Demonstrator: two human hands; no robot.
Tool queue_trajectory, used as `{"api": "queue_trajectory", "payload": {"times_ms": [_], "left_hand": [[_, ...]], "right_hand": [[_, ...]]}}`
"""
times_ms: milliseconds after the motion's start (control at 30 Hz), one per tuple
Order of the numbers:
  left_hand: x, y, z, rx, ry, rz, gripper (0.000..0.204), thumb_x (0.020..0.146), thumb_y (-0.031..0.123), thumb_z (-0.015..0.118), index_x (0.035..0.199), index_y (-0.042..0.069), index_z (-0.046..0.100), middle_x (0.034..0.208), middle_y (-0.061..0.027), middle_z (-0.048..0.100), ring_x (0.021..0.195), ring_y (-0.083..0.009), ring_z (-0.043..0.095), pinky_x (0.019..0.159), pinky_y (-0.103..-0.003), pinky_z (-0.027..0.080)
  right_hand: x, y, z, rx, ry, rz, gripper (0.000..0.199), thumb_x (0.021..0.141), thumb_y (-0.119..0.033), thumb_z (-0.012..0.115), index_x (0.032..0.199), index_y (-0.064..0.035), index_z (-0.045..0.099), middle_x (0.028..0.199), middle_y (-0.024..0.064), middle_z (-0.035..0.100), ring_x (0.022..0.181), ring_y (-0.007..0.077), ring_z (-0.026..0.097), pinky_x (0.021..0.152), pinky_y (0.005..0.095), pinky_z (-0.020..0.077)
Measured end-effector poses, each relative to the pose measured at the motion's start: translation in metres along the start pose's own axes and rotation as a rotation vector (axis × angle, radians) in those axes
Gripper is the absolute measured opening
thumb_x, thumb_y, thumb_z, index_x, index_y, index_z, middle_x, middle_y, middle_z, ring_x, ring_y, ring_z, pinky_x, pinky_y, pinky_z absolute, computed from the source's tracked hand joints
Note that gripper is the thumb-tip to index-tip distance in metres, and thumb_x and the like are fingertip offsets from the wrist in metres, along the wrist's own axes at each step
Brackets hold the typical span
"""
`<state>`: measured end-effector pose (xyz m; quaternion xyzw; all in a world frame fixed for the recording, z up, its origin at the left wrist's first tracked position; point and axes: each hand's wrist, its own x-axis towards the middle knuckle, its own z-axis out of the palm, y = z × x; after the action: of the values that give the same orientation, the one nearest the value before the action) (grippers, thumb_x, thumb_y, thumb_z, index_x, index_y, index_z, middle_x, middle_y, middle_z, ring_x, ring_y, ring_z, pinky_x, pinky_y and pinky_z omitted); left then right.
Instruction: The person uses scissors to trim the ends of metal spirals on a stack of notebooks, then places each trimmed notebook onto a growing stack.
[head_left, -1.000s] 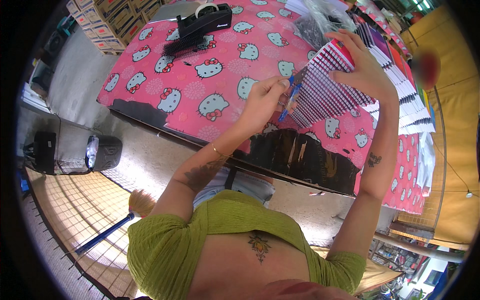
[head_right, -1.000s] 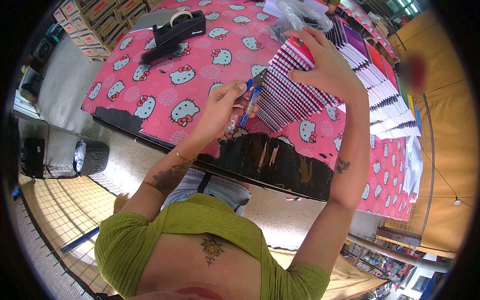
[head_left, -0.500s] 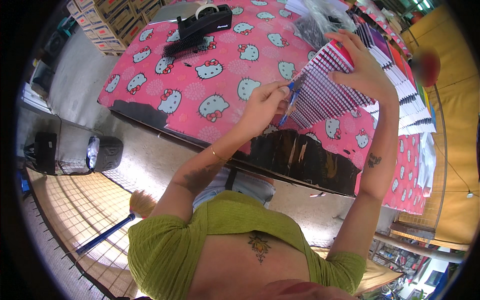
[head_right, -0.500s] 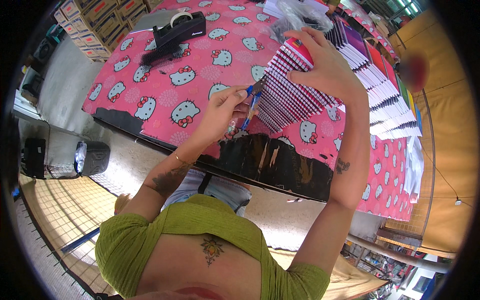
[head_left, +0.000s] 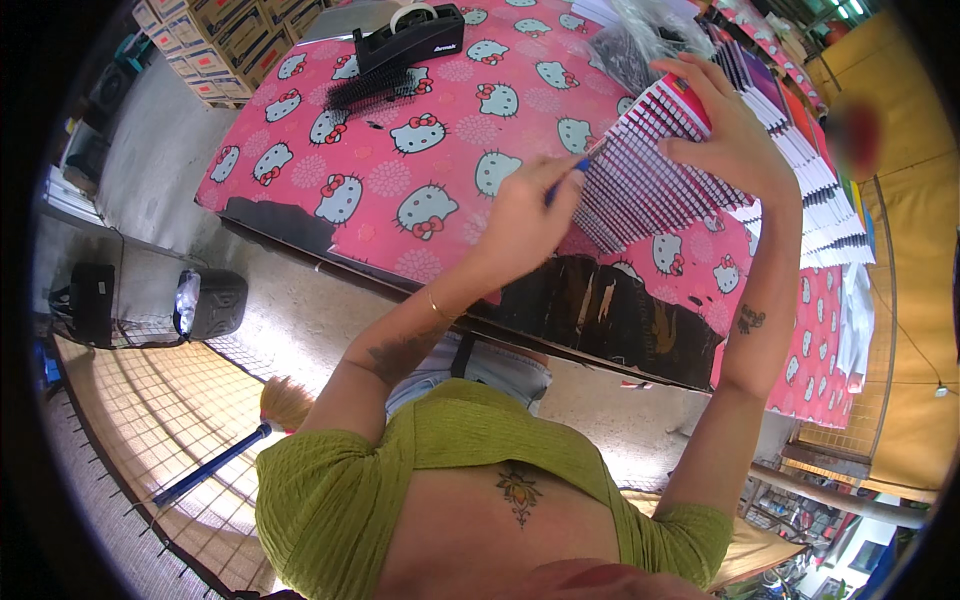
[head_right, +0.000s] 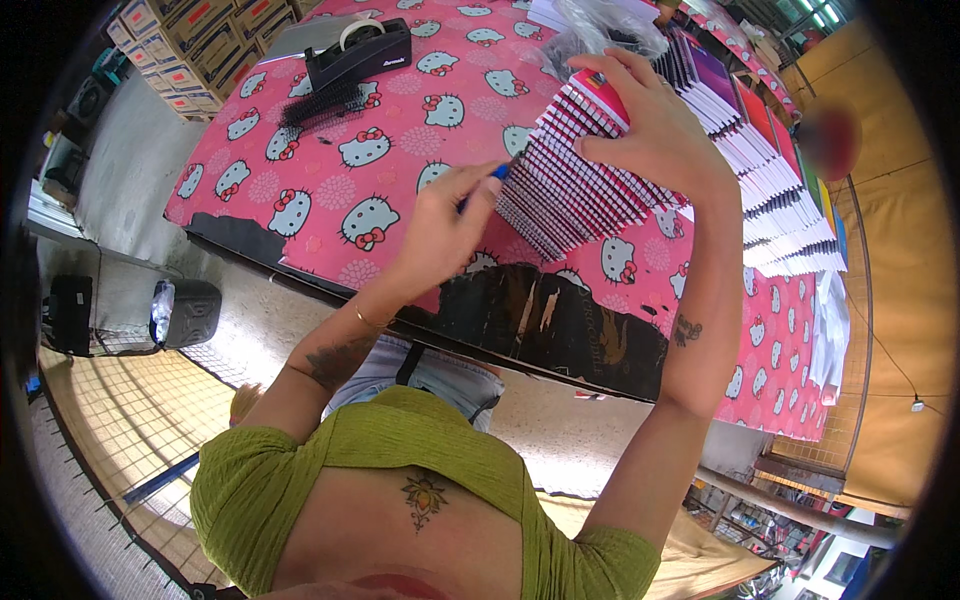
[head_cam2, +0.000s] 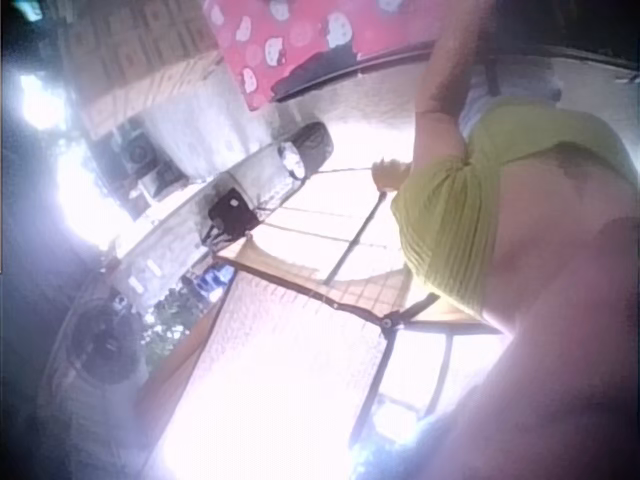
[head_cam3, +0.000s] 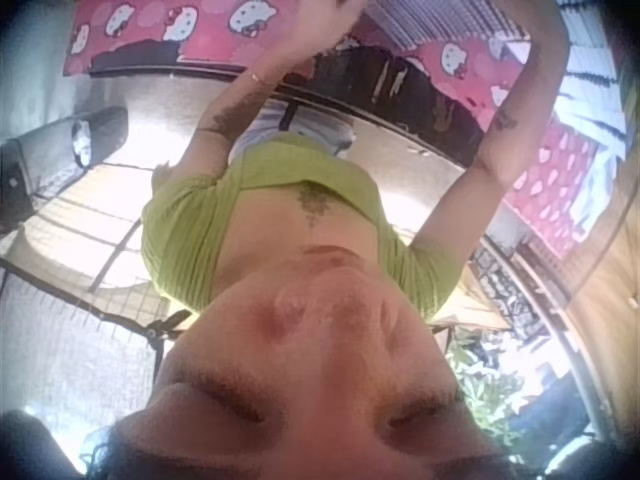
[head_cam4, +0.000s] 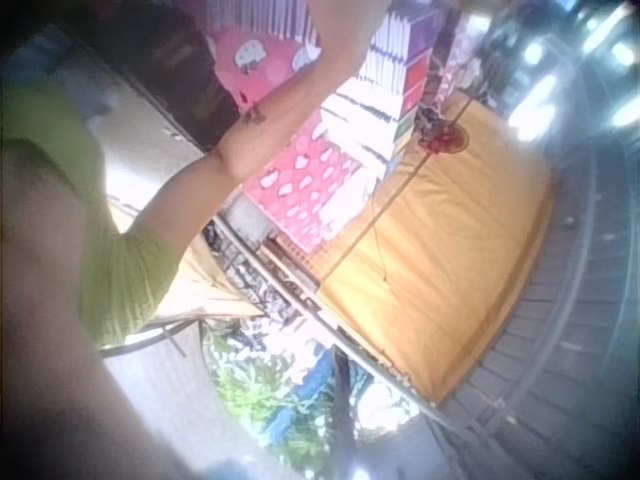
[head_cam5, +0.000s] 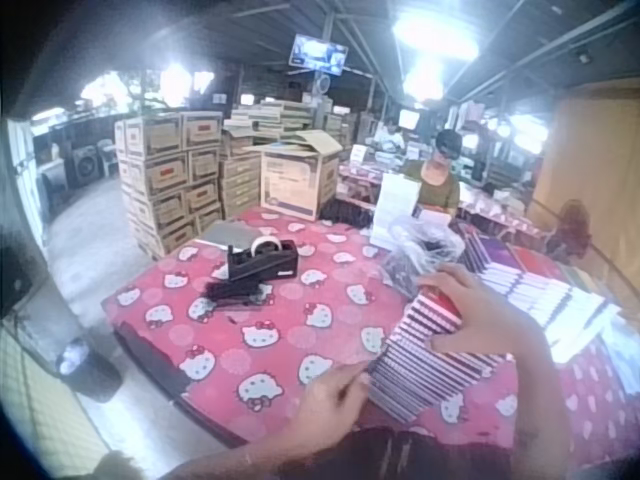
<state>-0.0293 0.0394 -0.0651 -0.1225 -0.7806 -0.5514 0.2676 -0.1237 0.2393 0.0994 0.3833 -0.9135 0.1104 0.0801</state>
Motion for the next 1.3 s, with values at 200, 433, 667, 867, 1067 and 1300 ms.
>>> {"api": "queue_trajectory", "payload": {"times_ms": [200, 433, 667, 867, 1067, 1300], "left_hand": [[-0.004, 0.001, -0.001, -0.453, -0.097, -0.366, 0.037, 0.1, 0.025, 0.047, 0.121, -0.003, 0.058, 0.095, -0.0125, 0.065, 0.075, -0.0199, 0.066, 0.069, -0.031, 0.053], [-0.002, -0.004, -0.003, -0.658, -0.248, -0.635, 0.037, 0.1, 0.026, 0.045, 0.12, -0.002, 0.059, 0.093, -0.0116, 0.066, 0.073, -0.0175, 0.064, 0.063, -0.028, 0.05], [-0.009, -0.006, 0.002, -0.531, -0.181, -0.495, 0.034, 0.099, 0.024, 0.048, 0.118, 0.0, 0.062, 0.093, -0.0088, 0.066, 0.066, -0.0155, 0.061, 0.059, -0.028, 0.048], [-0.01, -0.004, 0.005, -0.565, -0.104, -0.523, 0.032, 0.098, 0.02, 0.049, 0.119, -0.001, 0.062, 0.095, -0.0082, 0.066, 0.069, -0.0159, 0.061, 0.065, -0.03, 0.05], [-0.018, -0.006, 0.011, 0.066, -0.026, -0.062, 0.036, 0.099, 0.021, 0.048, 0.121, -0.005, 0.059, 0.094, -0.0096, 0.066, 0.079, -0.0159, 0.064, 0.072, -0.03, 0.052], [-0.017, -0.014, 0.006, -0.769, -0.196, -0.716, 0.034, 0.1, 0.025, 0.046, 0.116, -0.002, 0.058, 0.092, -0.0101, 0.067, 0.079, -0.0176, 0.067, 0.07, -0.03, 0.054]], "right_hand": [[0.0, 0.0, 0.0, -0.002, 0.004, 0.0, 0.073, 0.07, -0.038, 0.073, 0.137, -0.0247, 0.046, 0.148, 0.0186, 0.036, 0.13, 0.0401, 0.043, 0.106, 0.0429, 0.0373], [-0.001, 0.001, 0.001, -0.01, 0.005, 0.002, 0.074, 0.07, -0.037, 0.072, 0.137, -0.025, 0.046, 0.147, 0.0189, 0.035, 0.13, 0.0392, 0.043, 0.106, 0.0427, 0.0377], [0.0, 0.001, 0.002, -0.013, 0.008, 0.001, 0.074, 0.07, -0.037, 0.071, 0.138, -0.0251, 0.046, 0.148, 0.0187, 0.035, 0.13, 0.0397, 0.043, 0.105, 0.0437, 0.0382], [-0.001, 0.0, 0.0, -0.007, -0.005, 0.008, 0.074, 0.07, -0.037, 0.071, 0.138, -0.0259, 0.045, 0.148, 0.0184, 0.035, 0.13, 0.0396, 0.043, 0.105, 0.0434, 0.0382], [0.0, -0.001, 0.0, -0.001, -0.001, 0.008, 0.073, 0.07, -0.037, 0.071, 0.138, -0.0257, 0.046, 0.148, 0.0187, 0.035, 0.13, 0.04, 0.044, 0.105, 0.0431, 0.0381], [-0.001, -0.001, 0.0, 0.0, -0.003, 0.01, 0.073, 0.07, -0.038, 0.071, 0.138, -0.0252, 0.046, 0.148, 0.0188, 0.035, 0.129, 0.0399, 0.044, 0.105, 0.0431, 0.0385]]}}
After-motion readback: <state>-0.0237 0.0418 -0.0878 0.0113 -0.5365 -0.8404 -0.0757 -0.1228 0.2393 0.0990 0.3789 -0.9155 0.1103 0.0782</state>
